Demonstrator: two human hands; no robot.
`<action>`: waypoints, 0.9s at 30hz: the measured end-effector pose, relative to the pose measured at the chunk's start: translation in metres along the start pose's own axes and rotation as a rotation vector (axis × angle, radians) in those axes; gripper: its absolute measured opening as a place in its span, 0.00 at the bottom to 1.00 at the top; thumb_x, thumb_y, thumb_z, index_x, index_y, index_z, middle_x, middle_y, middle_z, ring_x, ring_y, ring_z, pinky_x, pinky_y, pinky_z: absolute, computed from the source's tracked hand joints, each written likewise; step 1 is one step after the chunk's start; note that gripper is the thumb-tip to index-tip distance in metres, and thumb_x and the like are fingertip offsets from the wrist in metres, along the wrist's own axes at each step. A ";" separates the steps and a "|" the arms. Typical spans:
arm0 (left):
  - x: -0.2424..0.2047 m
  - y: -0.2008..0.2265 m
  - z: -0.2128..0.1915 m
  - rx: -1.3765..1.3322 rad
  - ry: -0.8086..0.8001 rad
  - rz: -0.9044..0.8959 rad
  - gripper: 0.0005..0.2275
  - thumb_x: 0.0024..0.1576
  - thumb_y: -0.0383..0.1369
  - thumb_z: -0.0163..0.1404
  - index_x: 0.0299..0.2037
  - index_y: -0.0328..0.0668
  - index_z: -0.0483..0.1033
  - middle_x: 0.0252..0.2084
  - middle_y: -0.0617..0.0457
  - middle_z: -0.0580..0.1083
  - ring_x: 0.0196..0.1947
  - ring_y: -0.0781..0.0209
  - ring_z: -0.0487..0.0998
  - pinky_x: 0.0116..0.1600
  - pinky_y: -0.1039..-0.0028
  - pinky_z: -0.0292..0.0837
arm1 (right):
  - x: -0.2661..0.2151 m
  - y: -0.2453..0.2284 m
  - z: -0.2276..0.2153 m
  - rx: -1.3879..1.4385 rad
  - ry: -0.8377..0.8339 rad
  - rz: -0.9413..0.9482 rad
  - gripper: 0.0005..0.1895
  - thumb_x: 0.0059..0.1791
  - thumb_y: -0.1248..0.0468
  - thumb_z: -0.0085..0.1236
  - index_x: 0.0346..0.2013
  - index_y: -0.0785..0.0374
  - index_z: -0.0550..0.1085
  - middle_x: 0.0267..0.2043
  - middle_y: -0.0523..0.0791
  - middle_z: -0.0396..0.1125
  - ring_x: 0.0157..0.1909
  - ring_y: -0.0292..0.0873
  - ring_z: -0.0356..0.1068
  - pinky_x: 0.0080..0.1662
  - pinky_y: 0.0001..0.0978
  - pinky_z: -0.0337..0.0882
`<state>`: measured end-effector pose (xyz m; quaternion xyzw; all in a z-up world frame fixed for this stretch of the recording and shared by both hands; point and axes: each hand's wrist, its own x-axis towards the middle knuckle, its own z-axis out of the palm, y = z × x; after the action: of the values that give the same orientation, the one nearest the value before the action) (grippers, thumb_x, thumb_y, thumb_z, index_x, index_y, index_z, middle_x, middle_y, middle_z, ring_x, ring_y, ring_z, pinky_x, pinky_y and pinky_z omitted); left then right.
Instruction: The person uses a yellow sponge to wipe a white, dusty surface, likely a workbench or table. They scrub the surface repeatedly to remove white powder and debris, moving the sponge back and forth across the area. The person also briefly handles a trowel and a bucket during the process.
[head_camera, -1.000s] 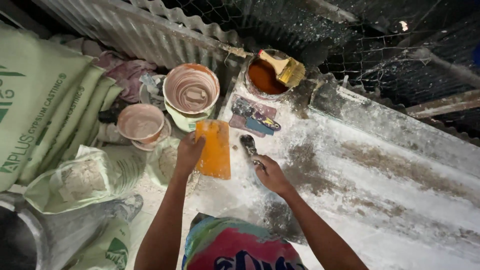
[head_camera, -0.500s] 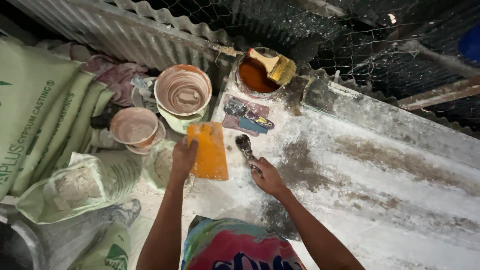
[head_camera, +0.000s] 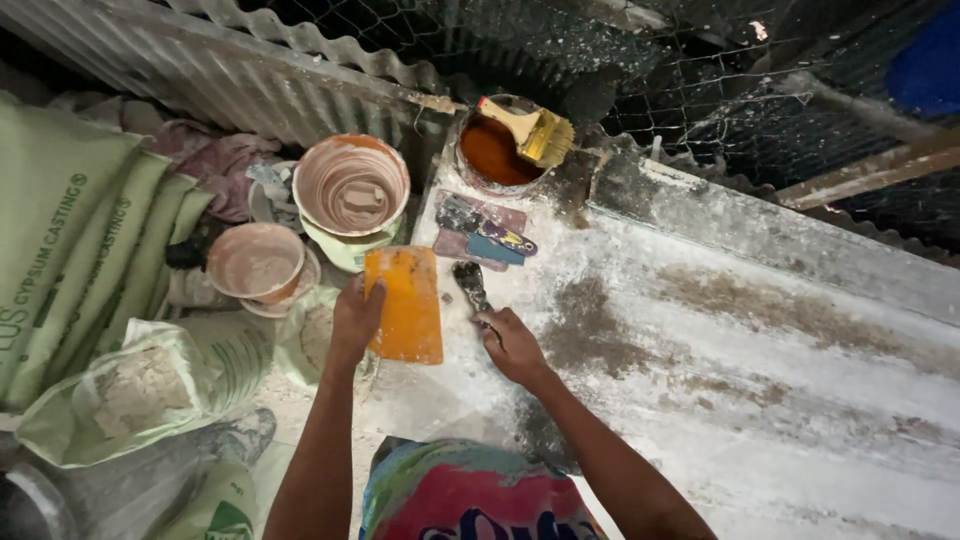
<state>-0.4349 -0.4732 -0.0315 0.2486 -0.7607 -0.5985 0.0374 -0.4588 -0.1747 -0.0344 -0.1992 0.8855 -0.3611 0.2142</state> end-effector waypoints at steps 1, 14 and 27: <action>-0.003 -0.001 0.003 -0.019 0.014 -0.026 0.15 0.62 0.41 0.52 0.49 0.36 0.78 0.40 0.37 0.78 0.43 0.50 0.78 0.51 0.57 0.73 | 0.000 0.000 0.000 -0.003 -0.003 -0.008 0.23 0.54 0.51 0.41 0.62 0.50 0.70 0.46 0.53 0.63 0.49 0.62 0.69 0.49 0.55 0.72; -0.004 -0.037 0.051 -0.309 0.186 -0.333 0.15 0.59 0.44 0.60 0.36 0.38 0.75 0.24 0.48 0.74 0.17 0.60 0.76 0.19 0.74 0.72 | 0.005 -0.016 -0.008 0.094 0.104 -0.144 0.25 0.59 0.52 0.31 0.65 0.52 0.69 0.41 0.49 0.60 0.35 0.53 0.66 0.37 0.48 0.74; 0.066 -0.039 0.133 -0.602 0.007 -0.314 0.36 0.65 0.36 0.48 0.65 0.05 0.40 0.52 0.07 0.65 0.47 0.19 0.75 0.48 0.40 0.81 | 0.001 -0.014 -0.023 -0.019 0.167 -0.187 0.22 0.56 0.50 0.38 0.60 0.50 0.72 0.38 0.50 0.62 0.39 0.59 0.68 0.36 0.53 0.72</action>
<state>-0.5266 -0.3888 -0.1215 0.3424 -0.5022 -0.7939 0.0188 -0.4692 -0.1722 -0.0096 -0.2523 0.8812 -0.3862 0.1033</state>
